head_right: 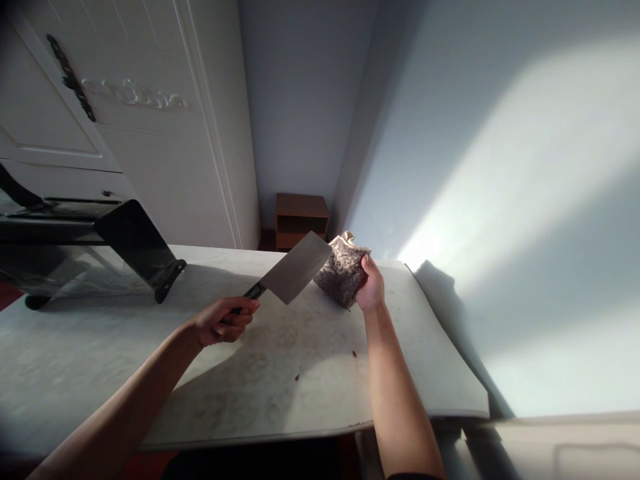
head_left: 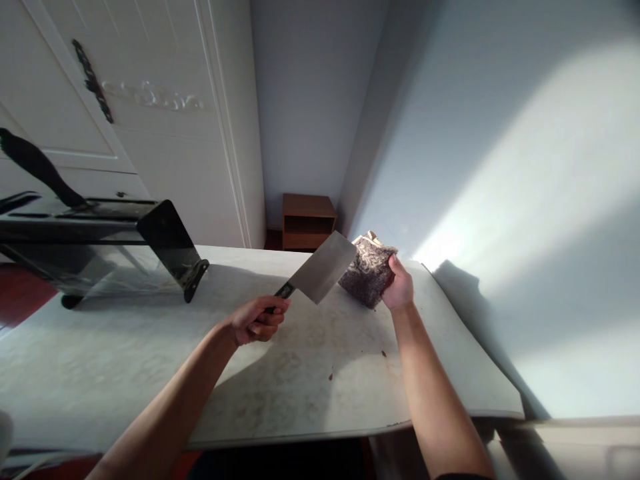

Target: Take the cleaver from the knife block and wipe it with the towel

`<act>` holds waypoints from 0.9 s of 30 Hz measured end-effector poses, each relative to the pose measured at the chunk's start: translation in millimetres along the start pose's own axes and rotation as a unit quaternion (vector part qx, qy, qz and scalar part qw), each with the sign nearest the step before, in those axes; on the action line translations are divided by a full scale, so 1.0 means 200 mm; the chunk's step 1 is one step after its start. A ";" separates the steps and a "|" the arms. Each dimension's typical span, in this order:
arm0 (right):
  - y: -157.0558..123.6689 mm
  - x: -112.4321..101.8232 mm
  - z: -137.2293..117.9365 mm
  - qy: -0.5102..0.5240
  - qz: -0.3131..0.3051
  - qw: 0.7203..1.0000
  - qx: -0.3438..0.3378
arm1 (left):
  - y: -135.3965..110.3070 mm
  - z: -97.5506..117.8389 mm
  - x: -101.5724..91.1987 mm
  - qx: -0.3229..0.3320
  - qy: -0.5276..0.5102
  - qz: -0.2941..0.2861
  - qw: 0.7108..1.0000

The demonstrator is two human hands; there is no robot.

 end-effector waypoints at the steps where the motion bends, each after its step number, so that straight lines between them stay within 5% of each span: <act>1: 0.00 0.01 0.00 0.003 -0.004 1.000 0.002 | 0.00 0.00 0.00 0.015 -0.007 0.013 1.000; 5: -0.01 0.04 0.03 0.011 -0.008 1.000 0.018 | 0.00 0.02 0.03 0.086 -0.028 0.051 0.995; 16: -0.05 0.13 0.24 0.079 0.128 0.972 0.183 | 0.02 0.02 0.09 0.248 0.005 0.135 0.959; 22: -0.11 0.21 0.29 0.075 0.121 0.961 0.235 | 0.04 -0.01 0.10 0.283 0.065 0.182 0.939; 27: -0.16 0.24 0.37 0.055 0.039 0.972 0.226 | 0.06 -0.02 0.12 0.306 0.113 0.235 0.915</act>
Point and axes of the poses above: each hand's wrist, its own y-axis towards the middle knuckle, its own x-axis out of the palm, z = x × y, the point moved 2 cm from there along y, towards the middle knuckle, and after that the axes turned 3 degrees about x, right-handed, at the moved point
